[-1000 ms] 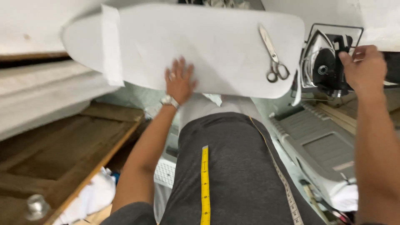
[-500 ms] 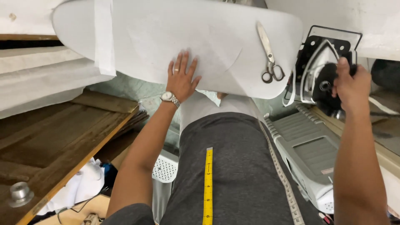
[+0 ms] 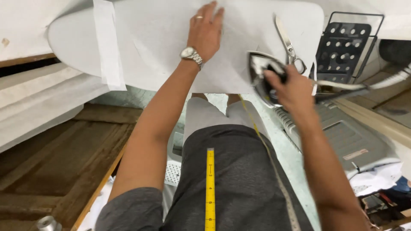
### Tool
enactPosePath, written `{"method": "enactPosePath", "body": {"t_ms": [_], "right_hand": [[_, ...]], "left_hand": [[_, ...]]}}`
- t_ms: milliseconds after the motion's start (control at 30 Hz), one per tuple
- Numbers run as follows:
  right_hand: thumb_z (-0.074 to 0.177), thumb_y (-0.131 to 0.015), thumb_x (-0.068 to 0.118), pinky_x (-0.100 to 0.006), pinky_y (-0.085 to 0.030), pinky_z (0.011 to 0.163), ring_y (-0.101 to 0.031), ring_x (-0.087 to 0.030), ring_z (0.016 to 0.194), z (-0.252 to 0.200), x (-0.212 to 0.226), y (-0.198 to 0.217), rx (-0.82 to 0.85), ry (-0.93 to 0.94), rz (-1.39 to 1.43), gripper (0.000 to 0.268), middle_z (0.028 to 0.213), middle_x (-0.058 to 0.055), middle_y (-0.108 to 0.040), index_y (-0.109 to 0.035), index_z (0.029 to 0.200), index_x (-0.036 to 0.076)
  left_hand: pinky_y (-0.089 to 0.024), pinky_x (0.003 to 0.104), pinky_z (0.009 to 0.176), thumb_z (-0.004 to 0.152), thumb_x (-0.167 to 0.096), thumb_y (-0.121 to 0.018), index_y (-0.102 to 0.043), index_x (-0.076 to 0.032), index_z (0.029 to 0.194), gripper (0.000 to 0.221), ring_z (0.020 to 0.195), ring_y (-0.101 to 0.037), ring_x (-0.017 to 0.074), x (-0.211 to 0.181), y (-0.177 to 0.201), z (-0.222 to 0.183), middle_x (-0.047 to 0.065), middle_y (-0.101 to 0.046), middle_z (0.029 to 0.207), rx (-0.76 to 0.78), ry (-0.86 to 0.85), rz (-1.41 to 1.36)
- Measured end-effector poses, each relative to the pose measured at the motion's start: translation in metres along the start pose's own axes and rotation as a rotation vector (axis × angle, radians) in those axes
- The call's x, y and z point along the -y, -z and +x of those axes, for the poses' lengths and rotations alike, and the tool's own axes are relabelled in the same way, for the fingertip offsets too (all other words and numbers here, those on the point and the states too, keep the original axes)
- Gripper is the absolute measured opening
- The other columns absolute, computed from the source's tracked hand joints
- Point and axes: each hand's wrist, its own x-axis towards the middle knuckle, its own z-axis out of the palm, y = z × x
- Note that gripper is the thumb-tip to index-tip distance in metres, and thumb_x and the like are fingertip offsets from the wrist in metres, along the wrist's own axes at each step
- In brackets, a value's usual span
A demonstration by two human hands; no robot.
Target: Ironing and trimming white fabric pieces on an ironing board using an iron and scissors.
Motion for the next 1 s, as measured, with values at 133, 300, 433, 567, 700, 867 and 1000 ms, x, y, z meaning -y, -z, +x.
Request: {"method": "enactPosePath", "body": {"t_ms": [133,300,433,567,700,867,1000], "right_hand": [[0.125,-0.067,0.083,-0.065,-0.065,0.079,-0.084,-0.049,0.098,0.032,0.058,-0.047,0.072,0.052,-0.071,0.078,0.113,-0.026,-0.088,-0.073,0.139,0.006],[0.122,-0.053,0.095,-0.064,-0.064,0.068,-0.087,-0.048,0.086,0.091,0.093,-0.087,-0.125,0.488,-0.14,0.093,0.104,-0.017,-0.09,-0.075,0.131,0.006],[0.122,-0.059,0.096,-0.065,-0.06,0.067,-0.083,-0.053,0.084,0.11,0.099,-0.075,-0.084,0.435,-0.142,0.087,0.095,-0.017,-0.087,-0.065,0.12,0.01],[0.123,-0.066,0.084,-0.054,-0.058,0.081,-0.082,-0.038,0.091,0.112,0.114,-0.051,0.12,0.346,-0.082,0.073,0.101,-0.01,-0.089,-0.077,0.123,0.012],[0.124,-0.066,0.088,-0.052,-0.053,0.07,-0.076,-0.033,0.078,0.119,0.11,-0.065,0.042,0.38,-0.045,0.078,0.086,-0.005,-0.081,-0.075,0.102,0.013],[0.118,-0.062,0.093,-0.05,-0.057,0.071,-0.079,-0.032,0.081,0.11,0.114,-0.06,0.048,0.342,-0.037,0.084,0.089,-0.004,-0.084,-0.079,0.117,0.011],[0.124,-0.06,0.091,-0.053,-0.06,0.069,-0.083,-0.037,0.083,0.117,0.111,-0.057,0.114,0.367,-0.107,0.082,0.096,-0.011,-0.087,-0.077,0.125,0.011]], "left_hand": [[-0.05,0.072,0.136,0.123,-0.021,-0.07,-0.065,-0.013,0.178,0.056,0.173,-0.052,0.0472,0.005,0.024,-0.079,0.018,-0.052,0.19,0.002,0.159,-0.07],[-0.055,0.067,0.12,0.119,-0.036,-0.075,-0.073,-0.015,0.171,0.055,0.158,-0.067,0.0438,-0.027,0.013,-0.185,0.019,-0.066,0.181,0.172,0.009,0.143],[-0.055,0.067,0.117,0.121,-0.033,-0.077,-0.076,-0.011,0.166,0.05,0.16,-0.066,0.0414,-0.036,0.008,-0.212,0.018,-0.063,0.185,0.009,-0.013,0.147],[-0.054,0.064,0.118,0.119,-0.029,-0.075,-0.08,-0.008,0.157,0.044,0.157,-0.066,0.0407,-0.047,0.006,-0.201,0.02,-0.07,0.174,-0.019,0.01,0.101],[-0.056,0.065,0.123,0.118,-0.026,-0.072,-0.078,-0.008,0.163,0.049,0.164,-0.064,0.0444,-0.059,0.012,-0.192,0.026,-0.066,0.178,-0.023,-0.067,0.109],[-0.055,0.065,0.121,0.117,-0.023,-0.069,-0.079,-0.008,0.158,0.045,0.164,-0.062,0.0425,-0.063,0.011,-0.192,0.023,-0.067,0.179,0.018,-0.028,0.138],[-0.056,0.064,0.116,0.114,-0.021,-0.071,-0.081,-0.009,0.154,0.043,0.158,-0.066,0.0439,-0.063,0.007,-0.19,0.021,-0.069,0.177,-0.024,-0.01,0.133]]}}
